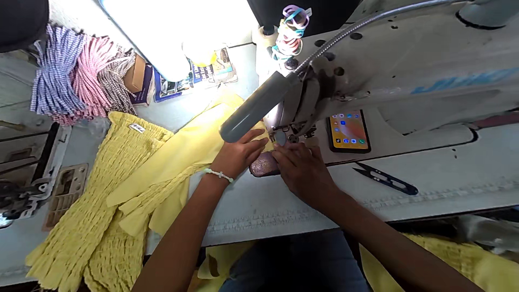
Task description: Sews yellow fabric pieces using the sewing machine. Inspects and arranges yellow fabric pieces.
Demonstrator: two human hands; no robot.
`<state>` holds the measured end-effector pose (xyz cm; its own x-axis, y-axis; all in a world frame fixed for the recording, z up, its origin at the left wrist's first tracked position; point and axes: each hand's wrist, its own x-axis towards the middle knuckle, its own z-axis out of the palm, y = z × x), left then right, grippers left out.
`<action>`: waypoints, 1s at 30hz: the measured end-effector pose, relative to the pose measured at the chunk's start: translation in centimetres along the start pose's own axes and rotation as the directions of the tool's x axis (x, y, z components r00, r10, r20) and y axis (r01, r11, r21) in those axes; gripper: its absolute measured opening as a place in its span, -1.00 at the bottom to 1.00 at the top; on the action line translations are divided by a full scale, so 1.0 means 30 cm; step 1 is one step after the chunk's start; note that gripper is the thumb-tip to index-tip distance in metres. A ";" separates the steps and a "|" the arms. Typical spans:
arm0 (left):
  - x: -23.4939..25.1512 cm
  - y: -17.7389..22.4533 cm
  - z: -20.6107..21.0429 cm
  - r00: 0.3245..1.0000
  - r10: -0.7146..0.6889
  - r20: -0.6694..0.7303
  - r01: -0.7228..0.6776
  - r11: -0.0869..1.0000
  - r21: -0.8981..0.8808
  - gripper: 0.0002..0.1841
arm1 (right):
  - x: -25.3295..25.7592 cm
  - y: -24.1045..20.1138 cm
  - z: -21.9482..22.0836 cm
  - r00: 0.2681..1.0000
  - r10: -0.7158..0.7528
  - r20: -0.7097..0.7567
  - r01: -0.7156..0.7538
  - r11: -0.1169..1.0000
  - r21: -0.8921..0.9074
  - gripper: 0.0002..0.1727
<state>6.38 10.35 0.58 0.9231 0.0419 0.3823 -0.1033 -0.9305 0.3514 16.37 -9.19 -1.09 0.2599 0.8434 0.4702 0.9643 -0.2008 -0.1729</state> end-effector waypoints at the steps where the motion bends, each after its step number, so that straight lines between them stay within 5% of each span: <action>1: 0.002 0.000 0.000 1.000 0.000 -0.004 0.000 1.000 0.007 -0.79 | 0.004 0.002 0.002 1.000 0.002 0.009 -0.002 1.000 -0.005 -0.69; 7: -0.030 -0.002 0.024 0.984 0.161 -0.072 -0.157 0.986 0.056 -0.80 | -0.007 0.002 0.024 1.000 0.009 -0.030 -0.010 1.000 -0.026 -0.69; 30: -0.026 0.067 0.031 0.995 -0.094 0.043 0.096 0.993 -0.066 -0.69 | 0.033 0.033 0.023 0.998 0.056 0.025 -0.056 0.998 -0.013 -0.70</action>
<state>5.81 8.11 0.18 0.9439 0.1131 0.3103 -0.0381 -0.8961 0.4423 17.54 -8.20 -1.38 0.3121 0.8429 0.4383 0.9489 -0.2538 -0.1875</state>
